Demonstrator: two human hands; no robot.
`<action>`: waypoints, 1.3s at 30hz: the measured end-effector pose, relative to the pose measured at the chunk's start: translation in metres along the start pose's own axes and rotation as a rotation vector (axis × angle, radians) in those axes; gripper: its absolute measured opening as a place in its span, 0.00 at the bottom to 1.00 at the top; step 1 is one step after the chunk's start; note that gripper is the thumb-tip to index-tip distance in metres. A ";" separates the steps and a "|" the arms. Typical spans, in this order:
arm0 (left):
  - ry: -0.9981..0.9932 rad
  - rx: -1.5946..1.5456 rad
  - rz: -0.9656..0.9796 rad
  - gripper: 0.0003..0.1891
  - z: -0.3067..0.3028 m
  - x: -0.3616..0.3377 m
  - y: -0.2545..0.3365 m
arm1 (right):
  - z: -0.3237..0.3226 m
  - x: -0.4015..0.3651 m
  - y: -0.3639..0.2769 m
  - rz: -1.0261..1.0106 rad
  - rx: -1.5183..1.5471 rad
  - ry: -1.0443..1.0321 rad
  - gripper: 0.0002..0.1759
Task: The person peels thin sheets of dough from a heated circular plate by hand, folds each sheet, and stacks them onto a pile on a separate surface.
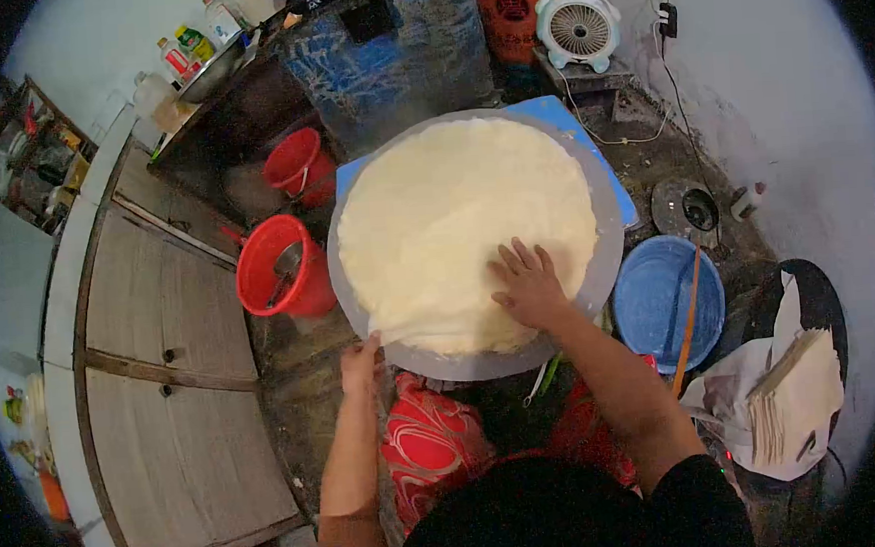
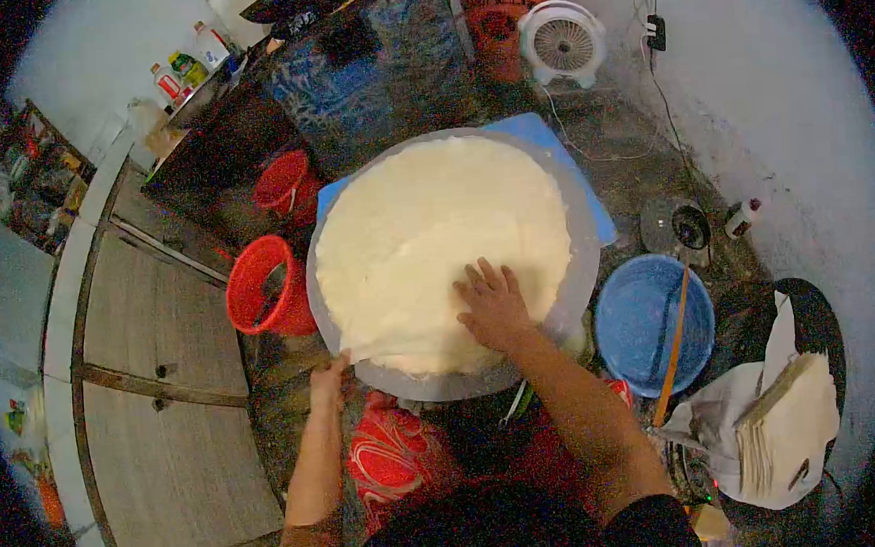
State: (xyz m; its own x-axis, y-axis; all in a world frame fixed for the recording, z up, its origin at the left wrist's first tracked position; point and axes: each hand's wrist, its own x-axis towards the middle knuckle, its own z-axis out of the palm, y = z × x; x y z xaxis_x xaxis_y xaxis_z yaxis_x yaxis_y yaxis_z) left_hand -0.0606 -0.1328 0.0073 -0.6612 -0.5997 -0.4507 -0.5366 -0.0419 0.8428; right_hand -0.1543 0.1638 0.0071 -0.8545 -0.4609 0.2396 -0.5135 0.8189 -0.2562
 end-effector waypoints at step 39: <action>-0.406 0.825 1.334 0.31 0.161 -0.095 0.051 | 0.023 -0.005 0.063 0.500 0.789 -0.059 0.32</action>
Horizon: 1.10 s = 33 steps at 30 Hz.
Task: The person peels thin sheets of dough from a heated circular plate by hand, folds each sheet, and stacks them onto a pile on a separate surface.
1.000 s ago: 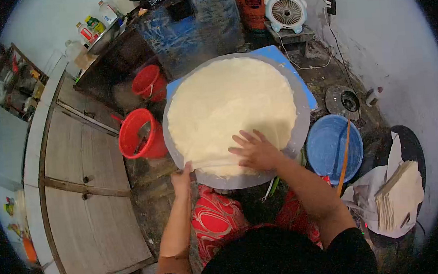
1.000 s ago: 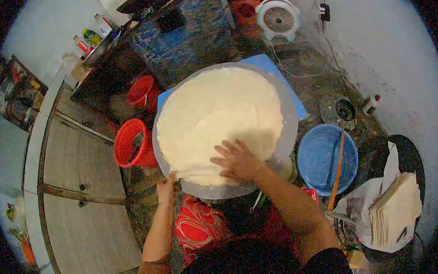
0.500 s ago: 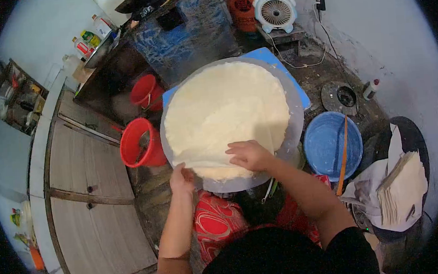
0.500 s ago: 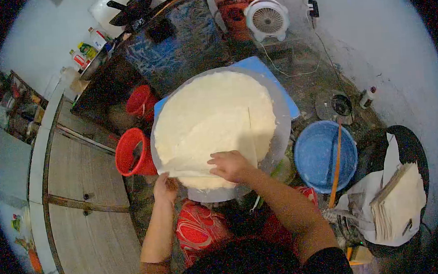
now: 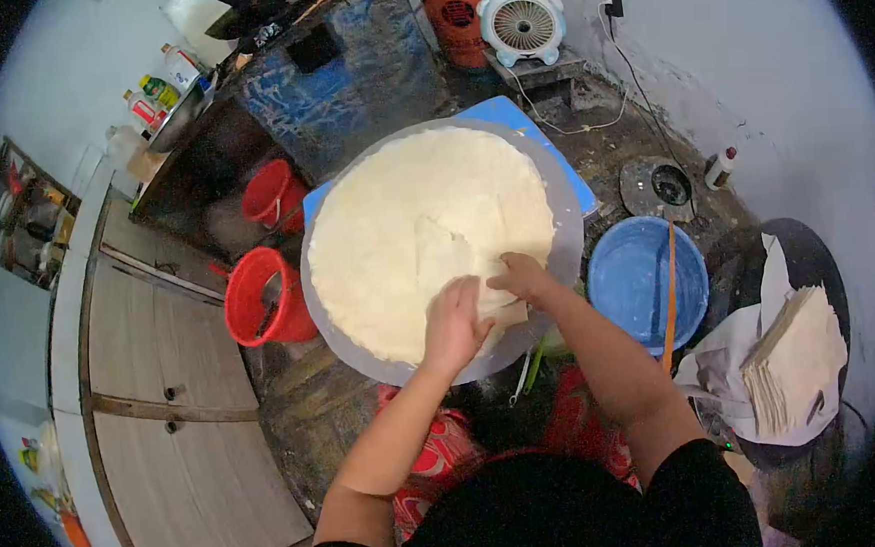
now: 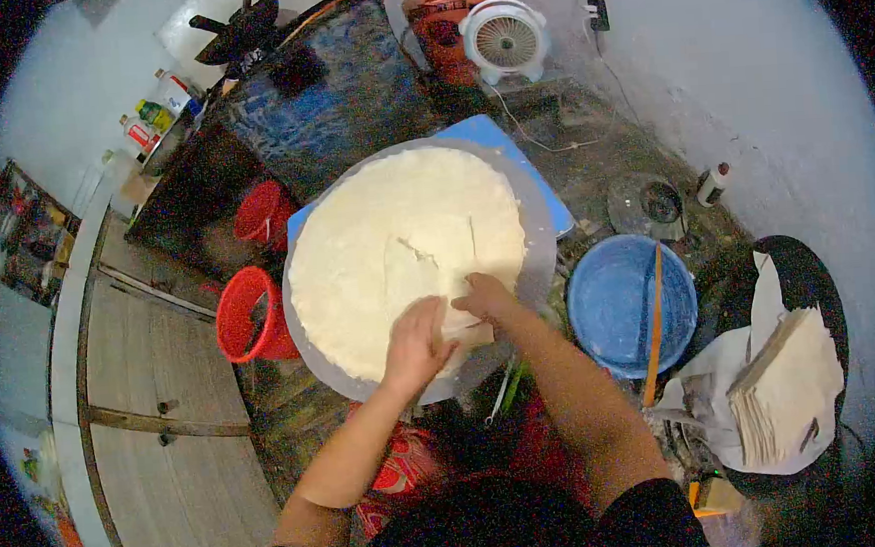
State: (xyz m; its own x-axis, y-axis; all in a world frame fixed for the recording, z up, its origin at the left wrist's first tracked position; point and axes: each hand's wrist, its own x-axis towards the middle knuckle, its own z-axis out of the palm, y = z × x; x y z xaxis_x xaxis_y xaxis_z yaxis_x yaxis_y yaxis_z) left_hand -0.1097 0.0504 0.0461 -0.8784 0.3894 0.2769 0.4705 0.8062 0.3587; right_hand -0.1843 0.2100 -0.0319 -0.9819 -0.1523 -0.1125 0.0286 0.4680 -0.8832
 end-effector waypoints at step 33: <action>-0.185 -0.339 -0.491 0.12 0.028 0.056 -0.109 | 0.014 -0.049 -0.056 -0.476 -0.549 -0.088 0.13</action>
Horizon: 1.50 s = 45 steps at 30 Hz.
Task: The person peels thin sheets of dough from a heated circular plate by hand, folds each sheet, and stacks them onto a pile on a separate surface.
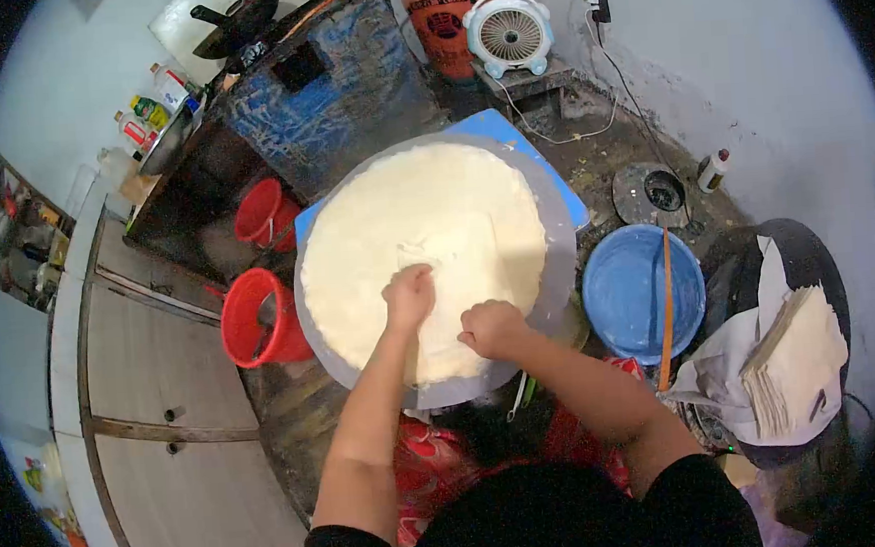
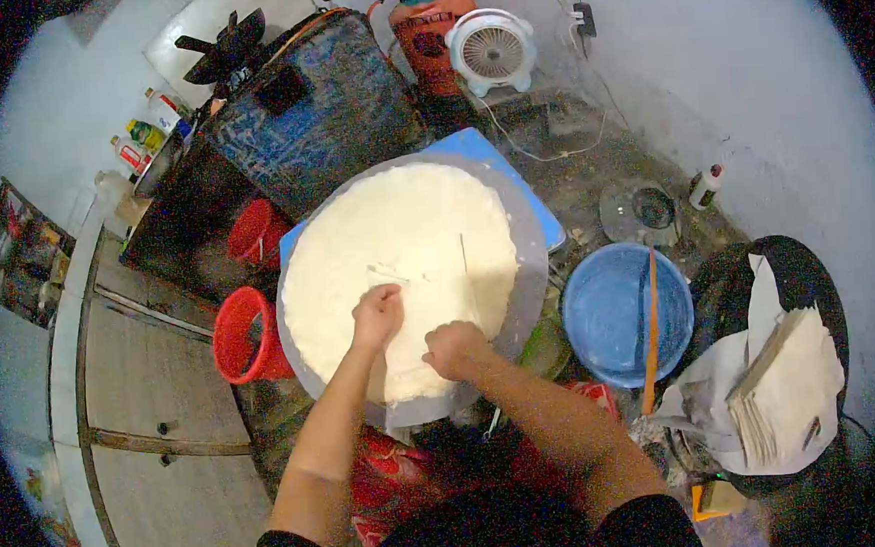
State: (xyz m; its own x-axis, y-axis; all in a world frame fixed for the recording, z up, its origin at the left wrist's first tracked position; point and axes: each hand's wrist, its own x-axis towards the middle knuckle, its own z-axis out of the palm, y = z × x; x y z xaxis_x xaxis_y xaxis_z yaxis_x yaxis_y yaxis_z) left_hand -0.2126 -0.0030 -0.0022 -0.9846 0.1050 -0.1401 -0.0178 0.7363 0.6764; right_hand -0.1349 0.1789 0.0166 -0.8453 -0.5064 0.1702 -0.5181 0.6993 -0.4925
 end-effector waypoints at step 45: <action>-0.252 -1.294 -0.416 0.18 -0.061 -0.088 0.104 | -0.089 -0.045 0.018 0.534 1.456 0.212 0.16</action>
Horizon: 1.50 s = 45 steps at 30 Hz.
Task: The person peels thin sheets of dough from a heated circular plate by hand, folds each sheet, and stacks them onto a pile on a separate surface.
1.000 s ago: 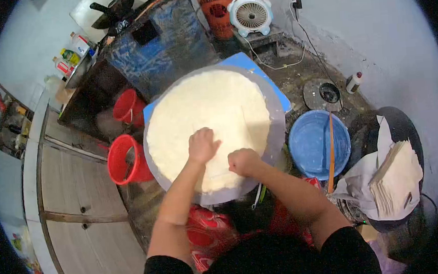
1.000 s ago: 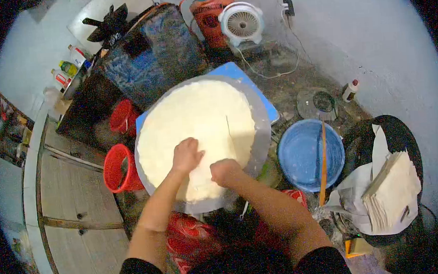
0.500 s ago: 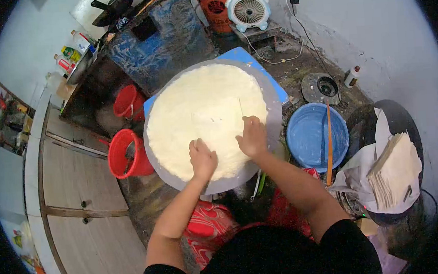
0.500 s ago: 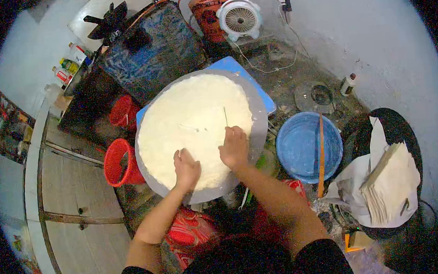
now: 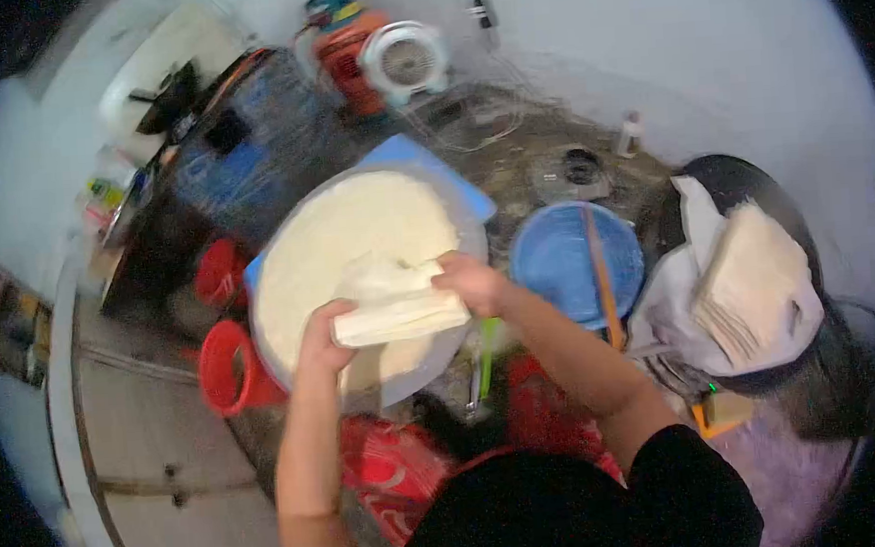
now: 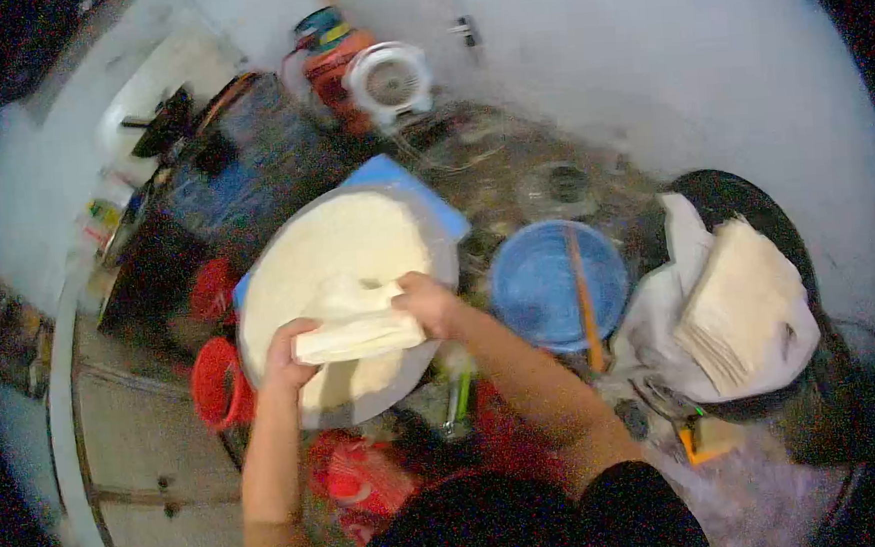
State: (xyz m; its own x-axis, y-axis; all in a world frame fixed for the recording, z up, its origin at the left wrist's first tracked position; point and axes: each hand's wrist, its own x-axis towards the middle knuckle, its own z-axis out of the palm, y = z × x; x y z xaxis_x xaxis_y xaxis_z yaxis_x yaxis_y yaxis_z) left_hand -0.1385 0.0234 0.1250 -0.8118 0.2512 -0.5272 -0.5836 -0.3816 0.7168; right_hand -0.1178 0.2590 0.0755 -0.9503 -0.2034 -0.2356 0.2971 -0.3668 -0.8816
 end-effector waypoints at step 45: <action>-0.819 0.778 0.003 0.26 0.400 0.039 -0.370 | -0.379 -0.411 -0.016 -0.400 -0.066 1.468 0.22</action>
State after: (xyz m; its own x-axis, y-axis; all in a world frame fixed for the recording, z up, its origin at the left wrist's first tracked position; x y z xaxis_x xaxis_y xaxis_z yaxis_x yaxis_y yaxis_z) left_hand 0.0373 0.5300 0.0214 -0.4158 0.8678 -0.2720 -0.2033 0.2028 0.9579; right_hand 0.2329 0.6926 0.0319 -0.2249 0.9650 -0.1347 0.0392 -0.1292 -0.9908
